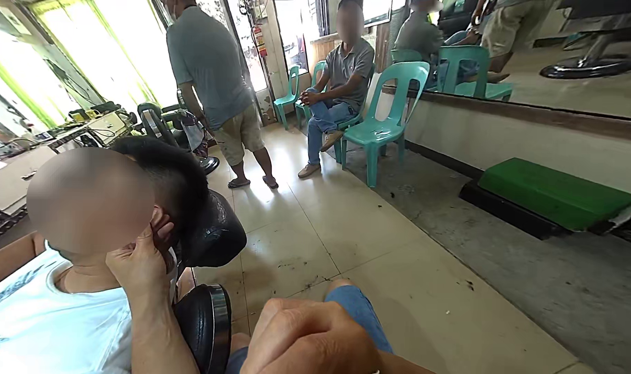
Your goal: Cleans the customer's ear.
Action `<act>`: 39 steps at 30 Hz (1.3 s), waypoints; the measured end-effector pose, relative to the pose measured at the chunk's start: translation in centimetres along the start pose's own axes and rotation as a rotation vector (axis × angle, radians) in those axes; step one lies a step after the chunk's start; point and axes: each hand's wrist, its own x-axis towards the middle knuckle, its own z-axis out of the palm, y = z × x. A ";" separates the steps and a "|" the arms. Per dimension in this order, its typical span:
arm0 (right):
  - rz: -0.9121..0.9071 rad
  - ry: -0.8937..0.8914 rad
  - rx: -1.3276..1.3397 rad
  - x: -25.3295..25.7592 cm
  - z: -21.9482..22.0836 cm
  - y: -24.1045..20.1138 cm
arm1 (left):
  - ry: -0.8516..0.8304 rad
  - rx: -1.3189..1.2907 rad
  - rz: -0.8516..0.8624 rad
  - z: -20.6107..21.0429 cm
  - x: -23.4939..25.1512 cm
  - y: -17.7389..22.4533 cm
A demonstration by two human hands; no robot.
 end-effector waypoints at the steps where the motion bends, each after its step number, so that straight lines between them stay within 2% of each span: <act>1: 0.000 0.005 0.002 0.1 -0.1 0.0 | -0.008 0.010 0.006 -0.1 0.1 -0.1; 19: -0.022 0.055 -0.030 0.0 -1.7 -0.1 | -0.019 0.018 0.004 -0.2 0.0 0.0; 21: -0.008 0.130 -0.130 0.5 -2.9 -0.4 | -0.023 0.002 0.012 -0.2 -0.1 0.2; 24: -0.030 0.347 -0.400 2.2 -7.0 -0.4 | -0.037 0.026 0.005 0.2 -0.3 0.4; 27: 0.002 0.507 -0.613 4.9 -12.7 2.3 | -0.020 0.010 0.007 0.1 -0.5 0.6; 30: 0.296 0.529 -0.799 5.9 -15.9 7.1 | -0.011 -0.023 -0.028 -0.2 -0.4 0.4; 32: 0.407 0.461 -0.876 6.6 -15.9 9.7 | 0.003 -0.014 -0.039 -0.1 -0.1 0.4; 34: 0.437 0.369 -0.909 7.6 -14.8 12.0 | -0.003 -0.017 -0.042 -0.3 -0.1 0.1; 37: 0.378 0.271 -0.972 8.6 -13.3 14.9 | 0.000 -0.028 -0.038 -0.4 -0.3 0.1; 39: 0.316 0.254 -1.014 8.8 -12.7 14.9 | 0.012 -0.043 -0.042 -0.4 0.0 0.2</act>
